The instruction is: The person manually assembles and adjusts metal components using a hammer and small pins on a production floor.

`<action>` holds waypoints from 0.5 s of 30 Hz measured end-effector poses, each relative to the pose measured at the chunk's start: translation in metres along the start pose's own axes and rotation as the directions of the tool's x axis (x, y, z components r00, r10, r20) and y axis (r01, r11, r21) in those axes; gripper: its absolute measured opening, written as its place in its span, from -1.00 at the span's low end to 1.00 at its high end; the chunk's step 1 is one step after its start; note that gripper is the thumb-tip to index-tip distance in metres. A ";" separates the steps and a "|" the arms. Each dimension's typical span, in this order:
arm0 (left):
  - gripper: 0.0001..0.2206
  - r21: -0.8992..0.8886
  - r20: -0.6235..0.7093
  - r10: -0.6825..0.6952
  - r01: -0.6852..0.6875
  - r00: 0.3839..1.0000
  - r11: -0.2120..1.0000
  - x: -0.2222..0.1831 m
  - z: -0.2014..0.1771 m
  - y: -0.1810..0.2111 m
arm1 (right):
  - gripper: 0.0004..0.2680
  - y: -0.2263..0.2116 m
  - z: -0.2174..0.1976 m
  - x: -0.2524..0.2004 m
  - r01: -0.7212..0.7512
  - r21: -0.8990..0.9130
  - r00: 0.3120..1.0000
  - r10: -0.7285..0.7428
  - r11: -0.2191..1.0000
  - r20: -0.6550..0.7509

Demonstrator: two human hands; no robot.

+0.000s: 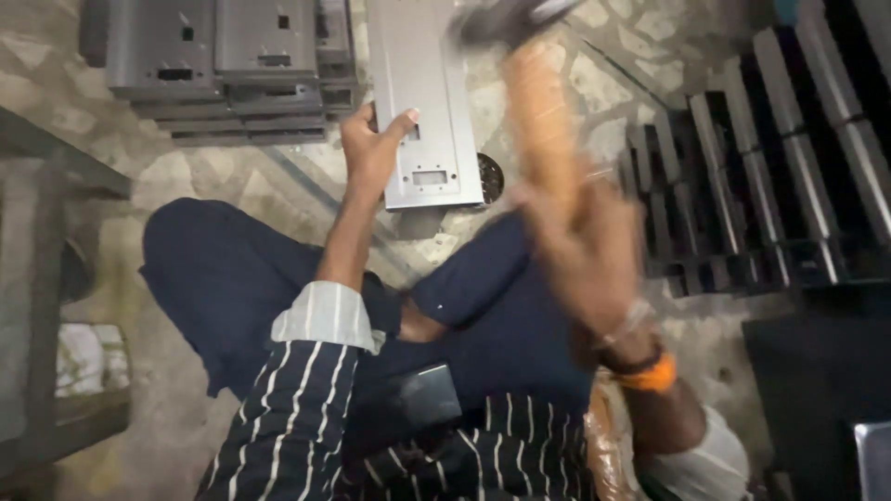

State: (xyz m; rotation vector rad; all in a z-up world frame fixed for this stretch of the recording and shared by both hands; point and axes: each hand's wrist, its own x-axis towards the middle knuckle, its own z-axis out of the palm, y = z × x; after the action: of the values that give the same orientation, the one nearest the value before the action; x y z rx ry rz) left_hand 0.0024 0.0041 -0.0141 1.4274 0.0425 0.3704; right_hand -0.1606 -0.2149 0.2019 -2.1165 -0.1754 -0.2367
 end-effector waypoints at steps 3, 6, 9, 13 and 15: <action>-0.74 0.060 -0.032 -0.024 0.026 0.999 0.998 0.006 0.004 -0.002 | -0.91 -0.006 -0.028 0.014 0.349 0.200 0.913 -0.284 0.916 -0.292; -0.74 0.024 -0.032 -0.081 0.082 0.996 0.996 0.004 0.005 0.006 | -0.85 0.010 -0.001 -0.003 0.238 0.037 0.943 -0.222 0.971 -0.247; -0.73 0.024 -0.014 -0.045 0.045 0.999 0.999 0.004 0.004 0.005 | -0.72 0.084 0.040 -0.032 0.034 -0.302 0.999 -0.028 0.953 0.023; -0.72 0.005 -0.023 -0.025 0.025 0.999 1.000 0.011 0.005 -0.006 | -0.74 0.066 0.036 -0.018 -0.070 -0.368 0.964 0.158 0.927 0.215; -0.75 -0.033 -0.016 0.039 -0.040 0.999 0.999 0.002 0.001 -0.011 | -0.78 0.026 0.025 -0.011 -0.220 -0.122 0.956 0.238 0.968 0.169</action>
State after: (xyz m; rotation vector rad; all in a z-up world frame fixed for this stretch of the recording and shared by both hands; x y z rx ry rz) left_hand 0.0070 0.0030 -0.0244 1.3941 0.0203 0.4130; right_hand -0.1628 -0.2079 0.1650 -2.2372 -0.0241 0.0894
